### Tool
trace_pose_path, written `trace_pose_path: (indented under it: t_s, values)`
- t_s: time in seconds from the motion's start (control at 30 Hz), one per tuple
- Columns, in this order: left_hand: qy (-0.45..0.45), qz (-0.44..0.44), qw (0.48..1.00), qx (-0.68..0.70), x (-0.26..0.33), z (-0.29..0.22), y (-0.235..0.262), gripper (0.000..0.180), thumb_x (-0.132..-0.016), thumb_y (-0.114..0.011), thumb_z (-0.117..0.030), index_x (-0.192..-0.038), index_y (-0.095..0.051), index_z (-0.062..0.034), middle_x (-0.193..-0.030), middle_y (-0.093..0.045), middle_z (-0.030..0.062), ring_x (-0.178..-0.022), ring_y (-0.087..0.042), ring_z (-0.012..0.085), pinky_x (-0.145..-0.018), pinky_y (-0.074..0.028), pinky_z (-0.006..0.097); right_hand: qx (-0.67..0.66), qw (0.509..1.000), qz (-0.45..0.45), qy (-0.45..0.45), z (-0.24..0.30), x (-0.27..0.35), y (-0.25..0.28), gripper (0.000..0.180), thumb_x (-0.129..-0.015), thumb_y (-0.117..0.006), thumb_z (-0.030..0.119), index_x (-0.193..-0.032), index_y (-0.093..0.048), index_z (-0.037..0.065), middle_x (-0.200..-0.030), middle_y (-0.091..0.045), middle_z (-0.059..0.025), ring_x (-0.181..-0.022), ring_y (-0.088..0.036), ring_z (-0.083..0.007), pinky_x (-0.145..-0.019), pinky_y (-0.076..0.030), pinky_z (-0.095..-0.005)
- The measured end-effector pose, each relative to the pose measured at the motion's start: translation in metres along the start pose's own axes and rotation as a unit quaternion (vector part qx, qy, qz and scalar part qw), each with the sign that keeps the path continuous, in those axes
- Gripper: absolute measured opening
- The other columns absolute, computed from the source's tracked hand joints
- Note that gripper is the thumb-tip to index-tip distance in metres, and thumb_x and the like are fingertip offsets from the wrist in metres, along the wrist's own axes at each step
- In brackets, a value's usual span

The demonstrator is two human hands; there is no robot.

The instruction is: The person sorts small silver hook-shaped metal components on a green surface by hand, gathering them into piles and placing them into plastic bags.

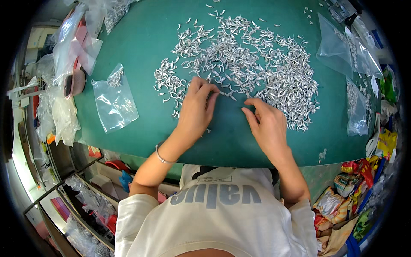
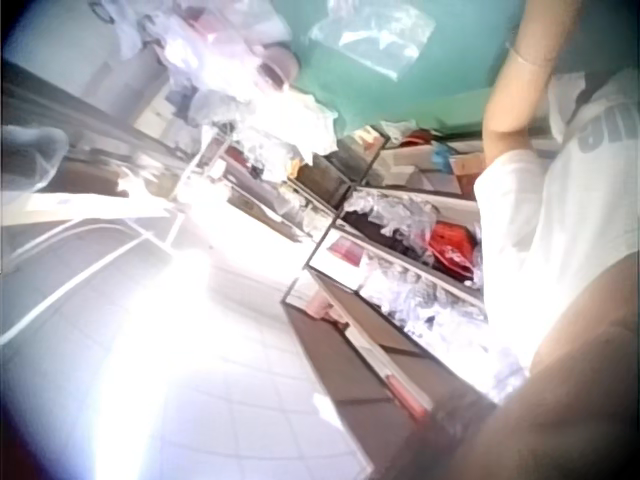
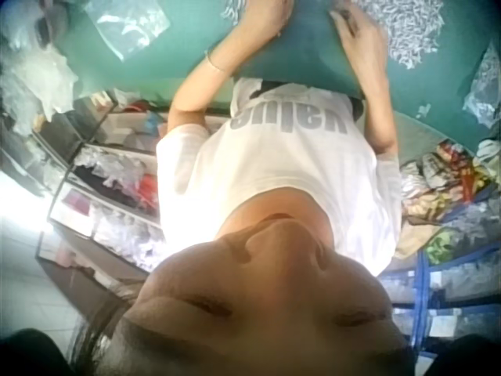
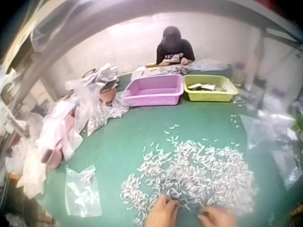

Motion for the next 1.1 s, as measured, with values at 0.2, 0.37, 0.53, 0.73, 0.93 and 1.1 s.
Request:
trace_pose_path:
  t_s: [0.2,0.37,0.53,0.73,0.93,1.1]
  values:
    - [-0.069,0.014,0.994,-0.089,-0.002,-0.003,-0.014,0.017,-0.075,-0.064,-0.002,-0.091,-0.058,-0.0011,-0.088,-0.046,0.013,-0.077,-0.052,0.0303,-0.065,-0.045,0.037,0.04,0.996,-0.042,0.067,0.015,-0.014,-0.012,0.014,-0.079,-0.065,0.012,-0.09,-0.061,0.006,-0.075,-0.064,-0.0125,-0.059,-0.06,-0.0296,-0.052,-0.045,-0.0376]
    - [0.049,0.029,0.993,0.101,0.002,0.002,-0.004,0.01,-0.08,-0.062,-0.003,-0.088,-0.057,-0.0003,-0.087,-0.051,0.0086,-0.076,-0.052,0.0206,-0.061,-0.043,0.028,0.018,1.0,0.004,-0.004,0.004,-0.005,0.001,0.015,-0.079,-0.065,0.012,-0.091,-0.061,0.005,-0.073,-0.063,-0.0128,-0.057,-0.059,-0.0294,-0.051,-0.045,-0.0371]
    - [0.266,0.159,0.738,0.599,0.006,0.002,0.013,0.01,-0.087,-0.057,-0.011,-0.089,-0.054,-0.0022,-0.079,-0.052,0.0021,-0.067,-0.044,0.0068,-0.054,-0.035,0.019,-0.006,1.0,-0.003,-0.004,0.005,-0.002,0.0,0.015,-0.079,-0.065,0.014,-0.091,-0.061,0.006,-0.072,-0.063,-0.0117,-0.056,-0.058,-0.0293,-0.05,-0.045,-0.0376]
    - [0.143,0.056,0.978,0.14,0.007,0.002,0.014,0.014,-0.079,-0.064,-0.006,-0.091,-0.058,-0.0021,-0.082,-0.049,0.0028,-0.067,-0.048,0.0153,-0.05,-0.037,0.027,0.031,0.996,-0.04,0.072,0.015,-0.016,-0.018,0.016,-0.079,-0.065,0.015,-0.091,-0.061,0.006,-0.077,-0.065,-0.0111,-0.058,-0.059,-0.0291,-0.051,-0.046,-0.0375]
    - [-0.081,0.044,0.992,-0.09,-0.001,-0.004,-0.009,0.021,-0.073,-0.068,-0.007,-0.093,-0.06,-0.004,-0.079,-0.048,0.0103,-0.069,-0.052,0.027,-0.058,-0.042,0.037,0.006,0.999,-0.019,0.028,0.007,-0.007,-0.005,0.015,-0.079,-0.066,0.012,-0.091,-0.062,0.005,-0.073,-0.063,-0.0115,-0.054,-0.058,-0.0274,-0.05,-0.044,-0.0367]
    - [0.109,0.15,0.922,0.34,-0.002,-0.003,0.014,0.015,-0.078,-0.062,-0.005,-0.092,-0.058,-0.0027,-0.08,-0.049,0.003,-0.065,-0.044,0.0127,-0.053,-0.036,0.024,-0.054,0.998,0.006,-0.03,-0.003,-0.004,0.005,0.013,-0.078,-0.067,0.01,-0.089,-0.063,0.004,-0.057,-0.052,-0.009,-0.044,-0.046,-0.0209,-0.045,-0.036,-0.0339]
Point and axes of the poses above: each hand's wrist, its own x-axis away from the middle knuckle, its own y-axis out of the back of the hand, z = x × y, the point moved 2 cm from there along -x, towards the middle knuckle
